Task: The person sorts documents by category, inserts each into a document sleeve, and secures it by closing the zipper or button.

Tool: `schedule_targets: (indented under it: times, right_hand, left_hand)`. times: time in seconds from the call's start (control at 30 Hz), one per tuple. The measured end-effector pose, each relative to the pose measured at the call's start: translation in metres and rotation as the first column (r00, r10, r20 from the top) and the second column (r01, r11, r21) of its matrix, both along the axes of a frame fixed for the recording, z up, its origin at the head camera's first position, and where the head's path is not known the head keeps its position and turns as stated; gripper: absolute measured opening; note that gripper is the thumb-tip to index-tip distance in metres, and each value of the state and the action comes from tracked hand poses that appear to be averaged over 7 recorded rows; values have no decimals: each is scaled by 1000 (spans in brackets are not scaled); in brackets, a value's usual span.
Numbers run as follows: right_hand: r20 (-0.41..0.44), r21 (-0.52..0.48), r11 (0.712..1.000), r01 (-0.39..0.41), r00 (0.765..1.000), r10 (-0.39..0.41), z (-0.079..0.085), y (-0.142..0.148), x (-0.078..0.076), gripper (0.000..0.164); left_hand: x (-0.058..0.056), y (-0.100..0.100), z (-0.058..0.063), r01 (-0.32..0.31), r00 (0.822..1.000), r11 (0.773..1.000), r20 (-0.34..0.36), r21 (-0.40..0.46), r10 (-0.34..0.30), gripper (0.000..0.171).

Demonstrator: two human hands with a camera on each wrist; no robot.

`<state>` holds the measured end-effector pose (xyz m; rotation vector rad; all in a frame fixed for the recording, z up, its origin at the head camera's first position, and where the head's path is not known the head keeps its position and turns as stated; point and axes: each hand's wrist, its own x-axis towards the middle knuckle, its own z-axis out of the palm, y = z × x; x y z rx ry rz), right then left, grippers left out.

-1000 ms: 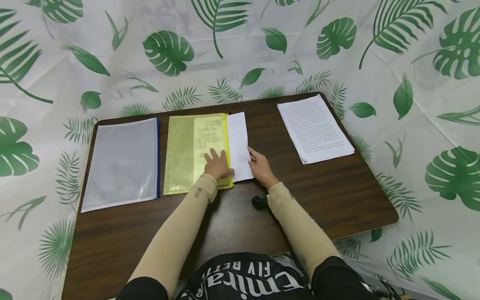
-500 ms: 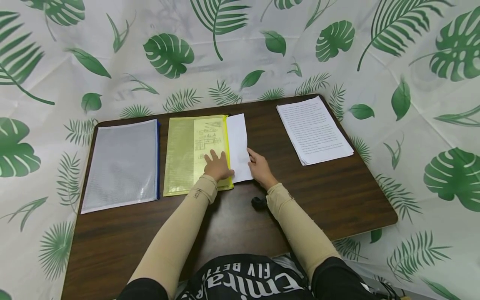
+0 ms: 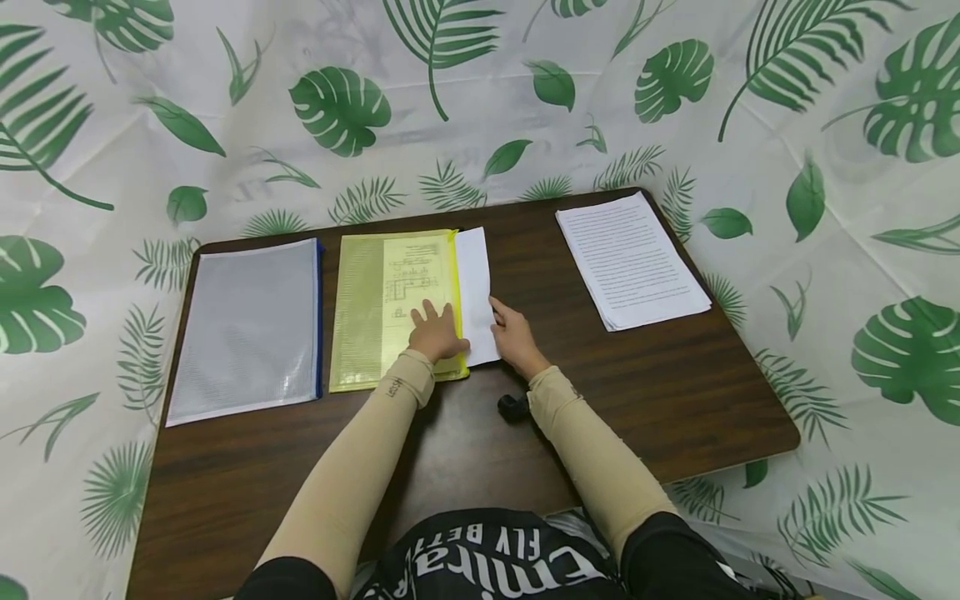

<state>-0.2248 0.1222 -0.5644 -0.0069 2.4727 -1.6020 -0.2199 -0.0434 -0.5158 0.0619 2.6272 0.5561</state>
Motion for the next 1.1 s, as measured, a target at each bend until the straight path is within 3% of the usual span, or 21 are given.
schedule_targets:
  times: [1.1]
  right_hand:
    - [-29, 63, 998, -20, 999, 22, 0, -4, -1, 57]
  left_hand:
    - [4, -1, 5, -7, 1000, 1000, 13, 22, 7, 86]
